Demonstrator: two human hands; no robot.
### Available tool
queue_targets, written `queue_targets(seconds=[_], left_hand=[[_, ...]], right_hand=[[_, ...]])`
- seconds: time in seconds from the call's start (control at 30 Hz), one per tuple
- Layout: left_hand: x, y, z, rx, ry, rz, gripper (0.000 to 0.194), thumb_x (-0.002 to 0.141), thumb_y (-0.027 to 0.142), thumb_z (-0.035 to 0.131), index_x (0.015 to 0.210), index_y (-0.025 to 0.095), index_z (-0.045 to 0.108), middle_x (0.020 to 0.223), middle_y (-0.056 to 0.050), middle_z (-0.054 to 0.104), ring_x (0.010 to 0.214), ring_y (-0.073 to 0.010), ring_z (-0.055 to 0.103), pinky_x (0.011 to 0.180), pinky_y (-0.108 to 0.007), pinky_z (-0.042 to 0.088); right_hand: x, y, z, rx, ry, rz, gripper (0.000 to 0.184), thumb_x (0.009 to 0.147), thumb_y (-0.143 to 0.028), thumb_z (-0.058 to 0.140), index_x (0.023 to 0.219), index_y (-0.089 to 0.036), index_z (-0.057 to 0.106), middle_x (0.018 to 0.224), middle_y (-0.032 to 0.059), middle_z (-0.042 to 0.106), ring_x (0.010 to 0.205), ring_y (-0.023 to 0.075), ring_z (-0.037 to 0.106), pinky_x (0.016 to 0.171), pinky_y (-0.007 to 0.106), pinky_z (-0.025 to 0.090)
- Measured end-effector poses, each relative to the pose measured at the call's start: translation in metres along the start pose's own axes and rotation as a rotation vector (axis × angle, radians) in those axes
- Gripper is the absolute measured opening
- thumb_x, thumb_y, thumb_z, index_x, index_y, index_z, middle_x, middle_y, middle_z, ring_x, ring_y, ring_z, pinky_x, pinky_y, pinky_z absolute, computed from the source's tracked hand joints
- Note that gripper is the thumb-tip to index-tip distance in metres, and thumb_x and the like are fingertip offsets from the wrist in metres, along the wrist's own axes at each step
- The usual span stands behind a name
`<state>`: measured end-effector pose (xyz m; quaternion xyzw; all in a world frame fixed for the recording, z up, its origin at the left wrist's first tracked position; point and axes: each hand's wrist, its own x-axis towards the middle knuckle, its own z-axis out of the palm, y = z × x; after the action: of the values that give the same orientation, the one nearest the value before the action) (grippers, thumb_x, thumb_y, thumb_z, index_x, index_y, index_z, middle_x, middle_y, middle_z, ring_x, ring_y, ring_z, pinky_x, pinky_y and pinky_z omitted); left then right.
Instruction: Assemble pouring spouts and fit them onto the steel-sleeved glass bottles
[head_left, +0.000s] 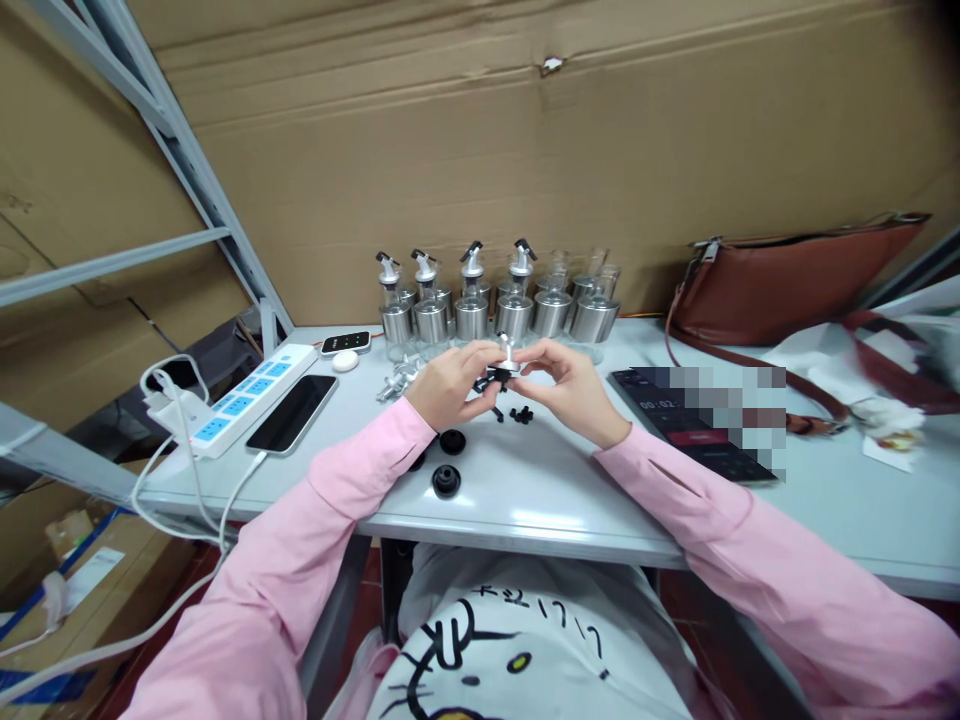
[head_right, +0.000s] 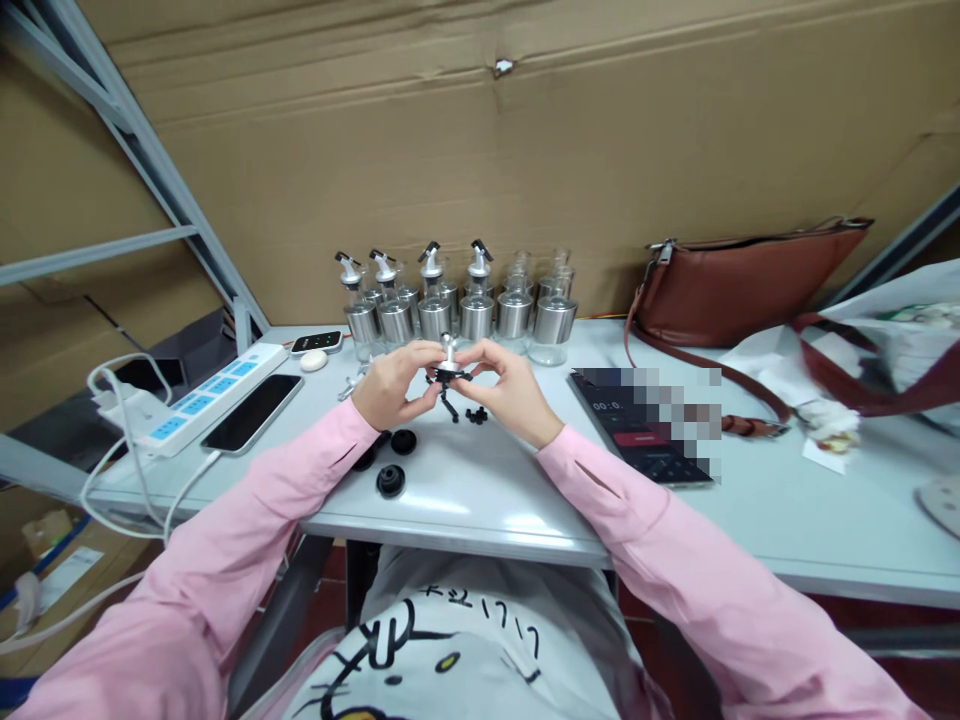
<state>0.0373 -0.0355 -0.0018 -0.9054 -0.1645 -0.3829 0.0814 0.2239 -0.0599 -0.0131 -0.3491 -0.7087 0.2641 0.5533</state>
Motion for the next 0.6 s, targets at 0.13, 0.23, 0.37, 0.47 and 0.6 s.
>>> queue_targets(seconds=[0.13, 0.23, 0.37, 0.47, 0.6], left_hand=[[-0.0001, 0.0008, 0.0002, -0.032, -0.040, 0.022, 0.032, 0.082, 0.018, 0.041, 0.115, 0.017, 0.041, 0.112, -0.012, 0.060, 0.099, -0.0184, 0.061, 0.084, -0.033, 0.050], [-0.0003, 0.0011, -0.0003, -0.023, -0.066, 0.040, 0.036, 0.082, 0.021, 0.043, 0.117, 0.017, 0.041, 0.113, -0.012, 0.058, 0.104, -0.0204, 0.059, 0.086, -0.035, 0.050], [-0.0004, 0.0010, 0.0004, 0.083, -0.060, 0.042, 0.031, 0.083, 0.021, 0.044, 0.114, 0.018, 0.045, 0.109, -0.011, 0.059, 0.094, -0.0188, 0.061, 0.079, -0.032, 0.050], [-0.0002, 0.0002, 0.0012, 0.144, -0.031, 0.036, 0.027, 0.083, 0.021, 0.044, 0.109, 0.017, 0.047, 0.104, -0.010, 0.060, 0.086, -0.0171, 0.061, 0.074, -0.030, 0.049], [0.0002, -0.0011, 0.0006, 0.171, -0.055, -0.006, 0.026, 0.081, 0.025, 0.047, 0.105, 0.017, 0.048, 0.100, -0.009, 0.060, 0.083, -0.0168, 0.060, 0.072, -0.030, 0.046]], right_hand=[[-0.0010, 0.0006, 0.0014, -0.025, 0.002, 0.007, 0.022, 0.068, -0.035, 0.071, 0.077, -0.020, 0.057, 0.079, 0.0021, 0.063, 0.079, 0.0181, 0.061, 0.075, 0.035, 0.050], [-0.0018, 0.0002, 0.0022, -0.045, -0.006, 0.008, 0.020, 0.069, -0.033, 0.069, 0.076, -0.021, 0.056, 0.078, 0.0011, 0.062, 0.078, 0.0174, 0.060, 0.075, 0.034, 0.049], [-0.0015, -0.0003, 0.0007, -0.162, -0.014, -0.044, 0.013, 0.071, -0.025, 0.065, 0.079, -0.021, 0.055, 0.079, 0.0005, 0.061, 0.078, 0.0168, 0.058, 0.074, 0.032, 0.047], [-0.0004, -0.0009, -0.0014, -0.321, -0.051, -0.076, 0.007, 0.074, -0.021, 0.061, 0.075, -0.021, 0.054, 0.074, 0.0005, 0.061, 0.073, 0.0167, 0.055, 0.071, 0.031, 0.043], [0.0001, 0.0028, -0.0021, -0.479, -0.148, -0.115, 0.013, 0.082, -0.023, 0.055, 0.068, -0.020, 0.055, 0.072, 0.0031, 0.062, 0.071, 0.0179, 0.051, 0.072, 0.033, 0.040]])
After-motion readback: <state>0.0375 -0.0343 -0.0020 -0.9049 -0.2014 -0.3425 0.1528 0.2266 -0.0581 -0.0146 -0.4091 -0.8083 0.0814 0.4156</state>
